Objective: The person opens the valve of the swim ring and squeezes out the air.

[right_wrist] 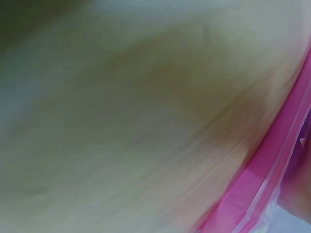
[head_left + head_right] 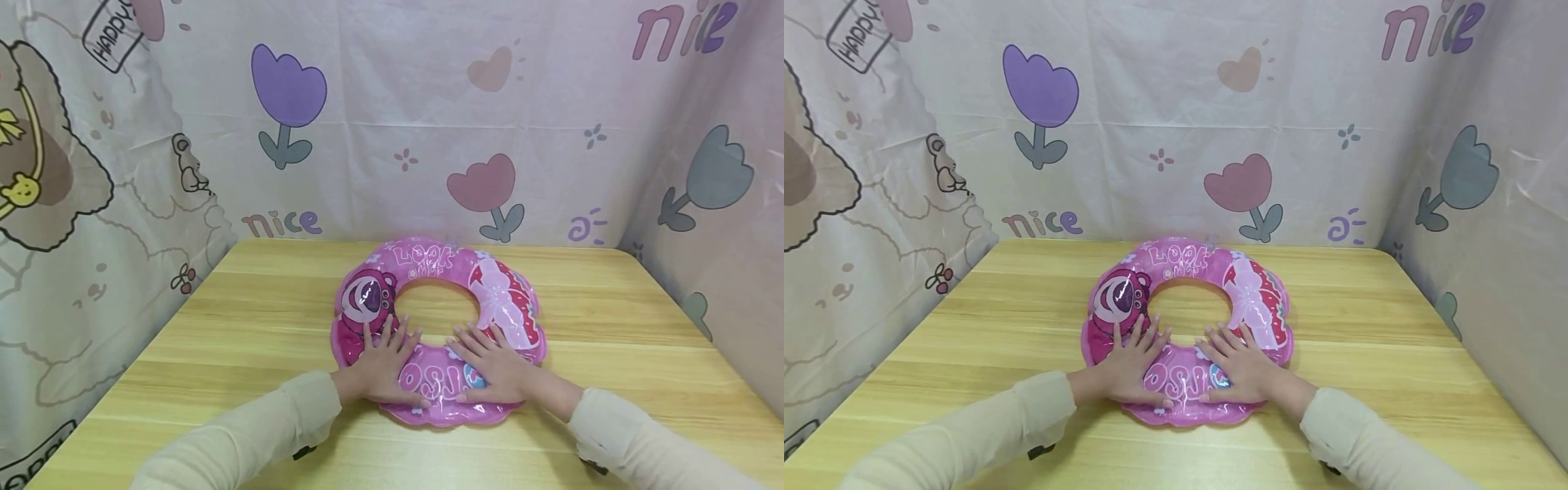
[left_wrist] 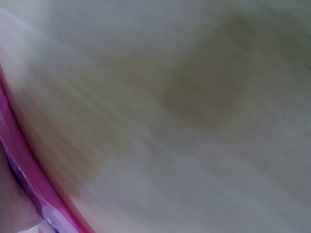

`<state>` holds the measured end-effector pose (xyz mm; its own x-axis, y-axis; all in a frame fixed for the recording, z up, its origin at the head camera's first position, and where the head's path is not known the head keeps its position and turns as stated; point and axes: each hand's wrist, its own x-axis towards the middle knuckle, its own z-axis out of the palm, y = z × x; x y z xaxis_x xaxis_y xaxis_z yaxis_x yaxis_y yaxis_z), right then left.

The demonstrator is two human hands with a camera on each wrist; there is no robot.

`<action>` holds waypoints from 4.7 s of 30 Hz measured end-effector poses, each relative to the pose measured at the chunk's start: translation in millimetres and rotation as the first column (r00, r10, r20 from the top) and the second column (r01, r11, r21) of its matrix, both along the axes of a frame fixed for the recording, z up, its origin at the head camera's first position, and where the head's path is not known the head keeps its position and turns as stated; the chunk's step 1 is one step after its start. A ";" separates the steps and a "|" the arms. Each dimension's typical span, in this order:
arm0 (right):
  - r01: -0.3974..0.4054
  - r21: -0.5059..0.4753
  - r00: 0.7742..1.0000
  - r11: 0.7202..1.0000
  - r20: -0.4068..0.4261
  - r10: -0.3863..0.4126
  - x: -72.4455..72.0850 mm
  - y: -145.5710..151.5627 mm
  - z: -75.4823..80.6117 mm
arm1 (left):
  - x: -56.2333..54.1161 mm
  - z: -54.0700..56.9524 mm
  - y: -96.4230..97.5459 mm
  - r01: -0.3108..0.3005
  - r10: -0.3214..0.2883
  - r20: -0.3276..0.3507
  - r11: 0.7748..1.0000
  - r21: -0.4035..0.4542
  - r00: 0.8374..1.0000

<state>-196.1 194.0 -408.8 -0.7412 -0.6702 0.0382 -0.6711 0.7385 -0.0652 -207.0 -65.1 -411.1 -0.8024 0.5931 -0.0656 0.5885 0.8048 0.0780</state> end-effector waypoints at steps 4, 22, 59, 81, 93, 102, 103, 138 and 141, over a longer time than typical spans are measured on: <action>-0.005 0.033 1.000 0.999 -0.018 0.006 -0.7 -1.1 -0.1 | 0.4 0.1 1.0 -0.003 0.003 -0.003 1.000 -0.030 1.000; 0.014 0.124 1.000 0.992 0.018 -0.017 1.1 -7.1 7.1 | 1.7 4.6 4.5 -0.011 0.013 0.010 0.991 -0.132 1.000; -0.027 -0.041 0.996 0.999 -0.087 0.024 -10.5 2.6 25.0 | -10.9 16.5 -18.9 0.139 -0.136 0.036 0.984 -0.108 0.990; 0.040 -0.019 0.991 0.999 -0.129 -0.042 -19.0 22.7 26.0 | -38.1 20.4 -59.7 0.150 -0.150 0.003 0.988 -0.029 0.989; 0.006 -0.034 0.987 0.999 -0.158 -0.012 -10.9 18.5 24.7 | -51.7 18.6 -83.5 0.068 -0.067 -0.016 0.997 0.035 0.998; -0.041 -0.042 0.990 0.998 -0.137 0.035 -3.3 11.9 25.3 | -56.9 22.8 -102.0 -0.030 0.031 -0.005 0.997 0.070 1.000; -0.042 -0.041 0.990 0.998 -0.134 0.036 -2.4 11.3 25.3 | -57.4 23.2 -103.5 -0.038 0.038 -0.003 0.997 0.074 0.999; -0.060 -0.032 0.982 0.998 -0.181 0.053 5.2 4.1 27.8 | -6.6 11.8 -17.7 0.108 -0.104 -0.037 0.984 0.139 0.994; -0.050 -0.032 0.984 0.998 -0.174 0.044 2.8 7.0 25.6 | -4.4 7.8 -13.8 0.088 -0.082 -0.049 0.989 0.121 0.995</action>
<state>-193.3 201.0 -383.2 -0.6889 -0.7001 0.1877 -0.7086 0.7050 0.0291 -211.4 -79.0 -403.3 -0.7491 0.6608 0.0461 0.6594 0.7374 0.1461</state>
